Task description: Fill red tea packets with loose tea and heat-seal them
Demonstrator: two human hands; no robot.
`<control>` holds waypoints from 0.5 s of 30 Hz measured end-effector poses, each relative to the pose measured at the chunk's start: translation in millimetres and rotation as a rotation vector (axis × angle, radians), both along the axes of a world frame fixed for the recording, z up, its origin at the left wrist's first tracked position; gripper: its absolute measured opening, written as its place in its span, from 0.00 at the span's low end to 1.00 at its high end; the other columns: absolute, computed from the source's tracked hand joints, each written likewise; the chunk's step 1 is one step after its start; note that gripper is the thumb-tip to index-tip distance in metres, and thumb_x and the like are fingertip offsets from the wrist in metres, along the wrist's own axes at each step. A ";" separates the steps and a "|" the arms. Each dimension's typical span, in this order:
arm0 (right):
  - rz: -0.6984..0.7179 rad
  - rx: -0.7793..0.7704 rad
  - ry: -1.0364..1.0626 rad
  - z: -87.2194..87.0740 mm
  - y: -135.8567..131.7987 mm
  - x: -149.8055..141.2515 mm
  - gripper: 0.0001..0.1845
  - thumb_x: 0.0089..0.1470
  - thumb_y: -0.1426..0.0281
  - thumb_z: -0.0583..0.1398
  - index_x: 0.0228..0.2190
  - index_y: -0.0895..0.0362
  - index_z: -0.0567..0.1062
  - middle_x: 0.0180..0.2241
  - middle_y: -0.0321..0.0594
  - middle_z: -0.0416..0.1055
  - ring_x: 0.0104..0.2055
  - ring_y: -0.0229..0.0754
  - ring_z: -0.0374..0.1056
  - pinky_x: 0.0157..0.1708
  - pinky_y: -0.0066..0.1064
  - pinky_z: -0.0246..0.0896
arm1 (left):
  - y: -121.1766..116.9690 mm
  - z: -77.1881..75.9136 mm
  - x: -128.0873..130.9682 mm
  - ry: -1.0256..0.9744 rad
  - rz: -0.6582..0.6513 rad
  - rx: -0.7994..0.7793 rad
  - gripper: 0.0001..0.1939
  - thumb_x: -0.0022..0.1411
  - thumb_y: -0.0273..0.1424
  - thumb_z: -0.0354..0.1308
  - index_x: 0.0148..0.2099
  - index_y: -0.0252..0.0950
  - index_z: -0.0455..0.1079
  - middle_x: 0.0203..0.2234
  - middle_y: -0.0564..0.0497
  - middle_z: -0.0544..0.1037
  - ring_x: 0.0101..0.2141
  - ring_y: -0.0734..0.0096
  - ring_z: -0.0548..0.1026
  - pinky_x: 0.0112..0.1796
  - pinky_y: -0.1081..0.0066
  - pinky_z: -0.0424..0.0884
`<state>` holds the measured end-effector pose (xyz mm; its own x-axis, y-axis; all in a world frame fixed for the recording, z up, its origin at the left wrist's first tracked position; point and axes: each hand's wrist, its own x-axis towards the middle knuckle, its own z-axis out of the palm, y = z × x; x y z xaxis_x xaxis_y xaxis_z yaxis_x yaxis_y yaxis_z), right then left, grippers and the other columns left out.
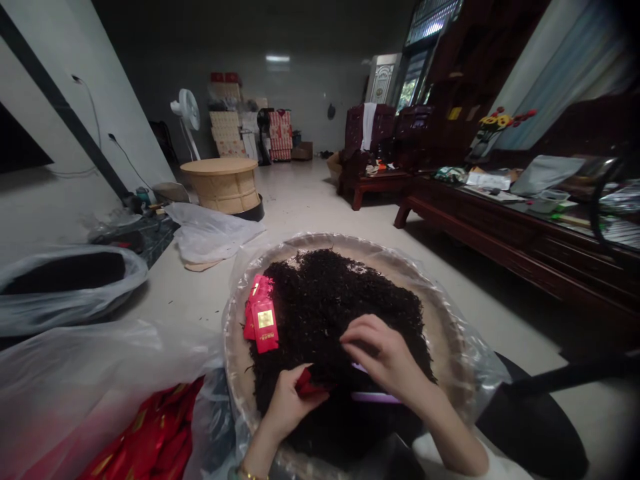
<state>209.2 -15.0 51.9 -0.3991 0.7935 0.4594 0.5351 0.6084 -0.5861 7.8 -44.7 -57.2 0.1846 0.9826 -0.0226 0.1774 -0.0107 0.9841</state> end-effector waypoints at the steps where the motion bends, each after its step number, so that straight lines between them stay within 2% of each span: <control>1: 0.050 0.009 -0.068 1.6 -3.3 -3.0 0.06 0.57 0.72 0.59 0.33 0.53 0.77 0.35 0.41 0.73 0.39 0.42 0.68 0.38 0.33 0.65 | -0.3 -0.3 -1.0 0.034 0.002 0.031 0.19 0.45 0.32 0.67 0.43 0.33 0.77 0.32 0.49 0.83 0.33 0.63 0.77 0.40 0.67 0.73; 4: 0.143 -0.047 -0.369 4.9 -10.7 -14.4 0.05 0.52 0.72 0.63 0.32 0.50 0.79 0.34 0.39 0.74 0.39 0.44 0.69 0.36 0.32 0.65 | -1.8 0.3 -3.0 0.156 0.036 0.130 0.22 0.46 0.29 0.65 0.47 0.38 0.76 0.32 0.51 0.83 0.30 0.66 0.77 0.39 0.67 0.74; 7: 0.131 -0.213 -0.648 5.1 -12.0 -25.6 0.07 0.47 0.70 0.67 0.33 0.51 0.80 0.31 0.40 0.77 0.33 0.47 0.72 0.31 0.33 0.64 | -3.6 -0.7 -2.2 0.206 0.011 0.202 0.25 0.48 0.24 0.61 0.51 0.42 0.74 0.33 0.52 0.83 0.28 0.68 0.77 0.37 0.70 0.75; 9: 0.101 -0.312 -0.773 3.7 -11.4 -32.0 0.06 0.46 0.69 0.67 0.31 0.54 0.80 0.28 0.42 0.78 0.30 0.49 0.74 0.28 0.32 0.63 | -4.4 -3.1 -0.3 0.202 -0.036 0.216 0.28 0.47 0.22 0.59 0.53 0.41 0.71 0.31 0.53 0.83 0.28 0.69 0.77 0.35 0.72 0.75; 11: 0.067 -0.329 -0.830 1.4 -11.0 -36.6 0.04 0.47 0.73 0.65 0.29 0.56 0.80 0.27 0.45 0.78 0.29 0.50 0.75 0.27 0.32 0.63 | -4.8 -5.2 2.1 0.211 -0.052 0.201 0.31 0.47 0.22 0.59 0.56 0.39 0.69 0.29 0.53 0.82 0.27 0.70 0.77 0.33 0.73 0.75; 15: 0.045 -0.278 -0.822 -3.6 -11.3 -38.9 0.09 0.47 0.76 0.61 0.33 0.56 0.79 0.29 0.46 0.79 0.31 0.50 0.76 0.28 0.31 0.62 | -5.3 -3.2 6.5 0.237 -0.038 0.164 0.35 0.45 0.22 0.60 0.59 0.37 0.64 0.29 0.54 0.82 0.27 0.70 0.78 0.33 0.74 0.74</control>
<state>170.2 -26.3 48.3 -0.5529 0.8097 -0.1965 0.8330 0.5313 -0.1546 14.3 -50.0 -60.4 0.2303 0.9690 0.0889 0.3990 -0.1774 0.8996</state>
